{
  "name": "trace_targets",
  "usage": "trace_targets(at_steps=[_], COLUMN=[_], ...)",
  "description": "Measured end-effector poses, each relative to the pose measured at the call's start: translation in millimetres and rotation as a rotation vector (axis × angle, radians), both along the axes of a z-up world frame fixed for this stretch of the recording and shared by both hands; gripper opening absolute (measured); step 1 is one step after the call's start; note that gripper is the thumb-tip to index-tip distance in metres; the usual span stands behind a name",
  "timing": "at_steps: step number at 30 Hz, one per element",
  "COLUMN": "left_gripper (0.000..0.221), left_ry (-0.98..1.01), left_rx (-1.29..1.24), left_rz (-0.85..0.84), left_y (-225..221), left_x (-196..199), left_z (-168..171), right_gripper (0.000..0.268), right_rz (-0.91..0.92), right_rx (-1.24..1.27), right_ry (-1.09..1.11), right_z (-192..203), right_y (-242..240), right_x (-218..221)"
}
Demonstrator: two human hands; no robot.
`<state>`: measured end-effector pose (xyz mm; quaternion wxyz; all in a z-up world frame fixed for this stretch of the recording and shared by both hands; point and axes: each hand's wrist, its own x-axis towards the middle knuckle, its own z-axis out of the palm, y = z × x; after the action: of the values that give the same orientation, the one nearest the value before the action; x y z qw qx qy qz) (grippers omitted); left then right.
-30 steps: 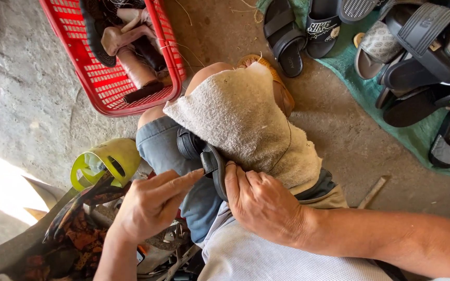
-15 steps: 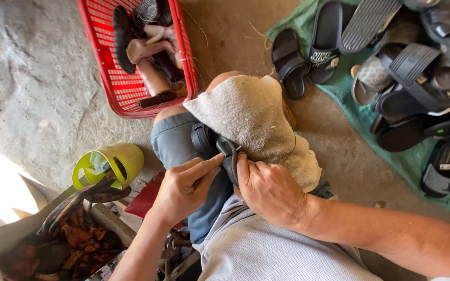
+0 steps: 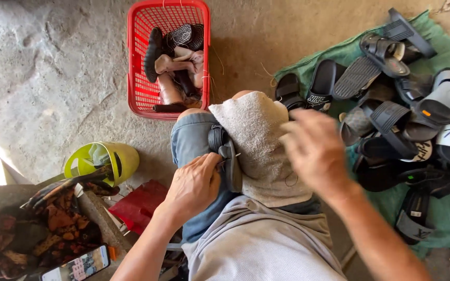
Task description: Hand-stitching the sole of a black sandal using a needle and thread to repair it.
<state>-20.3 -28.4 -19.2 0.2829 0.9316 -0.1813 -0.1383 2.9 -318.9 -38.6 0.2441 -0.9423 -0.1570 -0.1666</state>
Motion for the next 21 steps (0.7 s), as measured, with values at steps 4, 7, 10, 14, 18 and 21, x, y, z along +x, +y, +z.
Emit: trace_targets(at_steps=[4,7,10,14,18,21], left_gripper=[0.022,0.021,0.02,0.023,0.022,0.021], left_ry=[-0.003,0.042,0.049,-0.046,-0.117,-0.089], left_rx=[-0.013,-0.052,-0.122,-0.073,-0.075,-0.11], left_rz=[0.029,0.021,0.019,-0.009,-0.023,-0.003], left_y=[-3.2,4.4,6.1,5.3,6.7,8.6], left_x=[-0.5,-1.3,-0.6,0.0,-0.2,-1.3], left_z=[3.0,2.2,0.1,-10.3,-12.9,-12.3], right_gripper=[0.019,0.006,0.01,0.012,0.008,0.017], right_rz=[0.237,0.289,0.267,0.104,-0.008,0.085], right_rx=[0.058,0.113,0.576,0.534,0.47,1.148], right_ry=[0.16,0.261,0.625,0.628,0.561,0.86], right_z=[0.2,14.4,32.3,2.4,-11.1,1.1], right_y=[46.6,38.5,25.0,12.7,17.6,6.6], right_x=[-22.2,-22.9,-12.3,12.6,18.9,10.0])
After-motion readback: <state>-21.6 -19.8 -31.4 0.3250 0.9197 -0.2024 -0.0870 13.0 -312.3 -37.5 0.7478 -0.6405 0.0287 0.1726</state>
